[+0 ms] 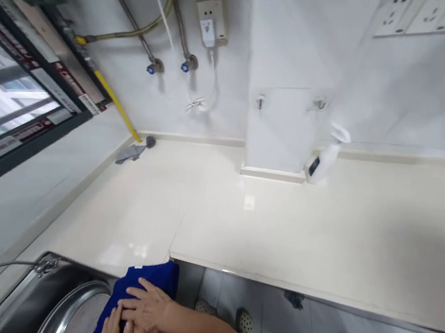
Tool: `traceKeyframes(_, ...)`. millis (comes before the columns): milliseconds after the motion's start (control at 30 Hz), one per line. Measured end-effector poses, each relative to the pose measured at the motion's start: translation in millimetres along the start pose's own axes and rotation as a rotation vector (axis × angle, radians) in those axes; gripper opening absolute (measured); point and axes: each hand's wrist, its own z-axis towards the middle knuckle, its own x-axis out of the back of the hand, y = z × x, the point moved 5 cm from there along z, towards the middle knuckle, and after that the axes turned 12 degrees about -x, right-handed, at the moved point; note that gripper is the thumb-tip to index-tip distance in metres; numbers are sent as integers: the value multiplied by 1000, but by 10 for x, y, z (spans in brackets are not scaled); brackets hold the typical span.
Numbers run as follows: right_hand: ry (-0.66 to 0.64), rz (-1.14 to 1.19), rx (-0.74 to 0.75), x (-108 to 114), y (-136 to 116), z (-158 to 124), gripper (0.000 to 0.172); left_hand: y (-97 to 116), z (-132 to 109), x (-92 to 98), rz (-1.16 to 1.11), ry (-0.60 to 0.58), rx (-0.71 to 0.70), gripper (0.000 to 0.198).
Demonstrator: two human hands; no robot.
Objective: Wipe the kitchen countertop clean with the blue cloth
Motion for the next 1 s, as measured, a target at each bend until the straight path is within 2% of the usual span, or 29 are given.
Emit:
traceKeyframes(133,34,28,-114,105,308,46,37,33,233,-116,82,-116,-131,59)
traceKeyframes(200,48,14,-180,149,494,120,38,53,465,-248,93,-212,-194,63)
traceKeyframes(267,56,-10,-241,180,686,218,40,53,748,-402,99,-274,-180,68)
traceKeyframes(367,72,-57,-327,232,975,350,47,74,1168,-653,81,-285,-170,74)
traceKeyframes(500,106,-112,-494,377,1355,352,58,250,1636,-988,35,-271,-400,68)
traceKeyframes(567,139,-96,-608,504,1534,254,61,439,1847,-1131,22,-287,-542,66)
traceKeyframes(633,204,-38,-731,667,1716,89,63,713,2042,-1278,16,-338,-682,62)
traceKeyframes(733,274,30,-877,898,2016,-234,63,1197,2276,-1566,29,-501,-903,59)
traceKeyframes(833,324,11,-970,1090,2319,-597,56,1557,2486,-1821,-48,-551,-1019,54)
traceKeyframes(900,342,-6,-983,1174,2450,-841,53,1665,2573,-1924,-103,-555,-1060,51)
traceKeyframes(1000,437,-16,-983,1206,2485,-1214,52,1599,2608,-1931,-146,-510,-1044,50)
